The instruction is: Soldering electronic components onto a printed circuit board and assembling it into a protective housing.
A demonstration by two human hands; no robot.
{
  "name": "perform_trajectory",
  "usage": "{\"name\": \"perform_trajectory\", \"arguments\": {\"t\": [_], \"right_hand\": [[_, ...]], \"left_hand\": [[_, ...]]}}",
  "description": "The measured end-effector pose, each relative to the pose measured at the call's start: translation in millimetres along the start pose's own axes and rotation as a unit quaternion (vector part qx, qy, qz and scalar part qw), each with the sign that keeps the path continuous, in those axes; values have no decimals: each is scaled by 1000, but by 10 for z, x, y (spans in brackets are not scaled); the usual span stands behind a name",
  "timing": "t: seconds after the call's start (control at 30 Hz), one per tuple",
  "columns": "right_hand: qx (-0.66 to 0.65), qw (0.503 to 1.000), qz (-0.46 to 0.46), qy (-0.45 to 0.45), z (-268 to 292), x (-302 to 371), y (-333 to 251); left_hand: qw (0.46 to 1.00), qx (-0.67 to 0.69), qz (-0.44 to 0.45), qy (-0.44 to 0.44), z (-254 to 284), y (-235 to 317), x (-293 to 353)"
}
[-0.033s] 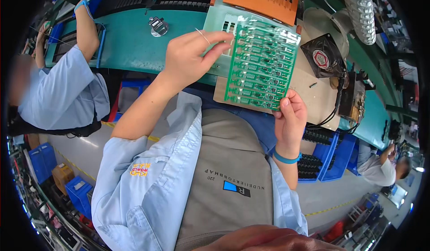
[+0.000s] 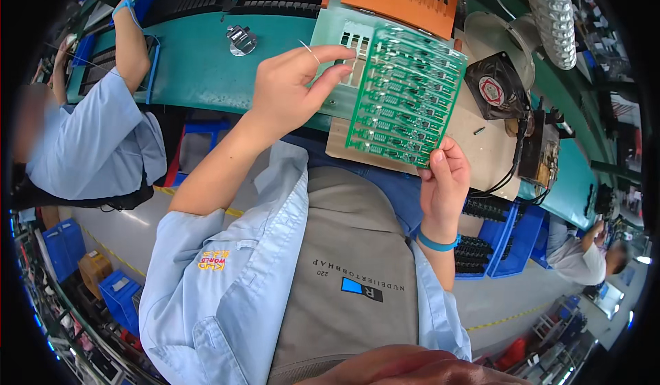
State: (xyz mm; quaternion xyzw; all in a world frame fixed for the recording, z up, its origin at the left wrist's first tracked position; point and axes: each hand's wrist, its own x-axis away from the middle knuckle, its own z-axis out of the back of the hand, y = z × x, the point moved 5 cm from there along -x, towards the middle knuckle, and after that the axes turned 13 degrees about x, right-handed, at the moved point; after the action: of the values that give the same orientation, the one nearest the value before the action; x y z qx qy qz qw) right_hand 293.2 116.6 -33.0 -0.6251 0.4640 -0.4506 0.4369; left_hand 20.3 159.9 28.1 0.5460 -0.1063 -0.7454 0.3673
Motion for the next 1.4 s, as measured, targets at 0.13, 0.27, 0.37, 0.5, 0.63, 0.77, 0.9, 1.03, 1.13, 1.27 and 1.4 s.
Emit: {"name": "perform_trajectory", "arguments": {"t": [0.13,0.27,0.37,0.5,0.63,0.77,0.9,1.03,1.13,1.27,1.4], "right_hand": [[-12,998,32,60,24,-33,43],[-39,995,34,90,-19,-34,42],[15,996,52,74,-14,-31,15],[95,984,152,24,125,-86,-75],[103,974,166,117,328,-190,-344],[142,978,139,62,437,-239,-445],[158,985,75,6,439,-238,-512],[150,986,27,-63,460,-287,-483],[136,984,-1,-115,402,-334,-444],[75,994,-39,-73,257,-427,-428],[63,997,-34,-26,245,-588,-266]], "left_hand": [[944,172,279,-44,-108,-74,110],[883,254,372,-129,-202,-37,113],[846,344,396,-101,-267,-130,155],[795,437,412,-79,-291,-237,131],[782,463,404,-105,-244,-278,22],[782,447,400,-168,-231,-344,-34],[779,433,392,-230,-230,-420,-74],[788,407,387,-250,-230,-498,-114],[799,385,386,-254,-228,-559,-127],[869,322,369,-76,-14,-701,-155],[861,358,360,-24,134,-853,-146]]}}
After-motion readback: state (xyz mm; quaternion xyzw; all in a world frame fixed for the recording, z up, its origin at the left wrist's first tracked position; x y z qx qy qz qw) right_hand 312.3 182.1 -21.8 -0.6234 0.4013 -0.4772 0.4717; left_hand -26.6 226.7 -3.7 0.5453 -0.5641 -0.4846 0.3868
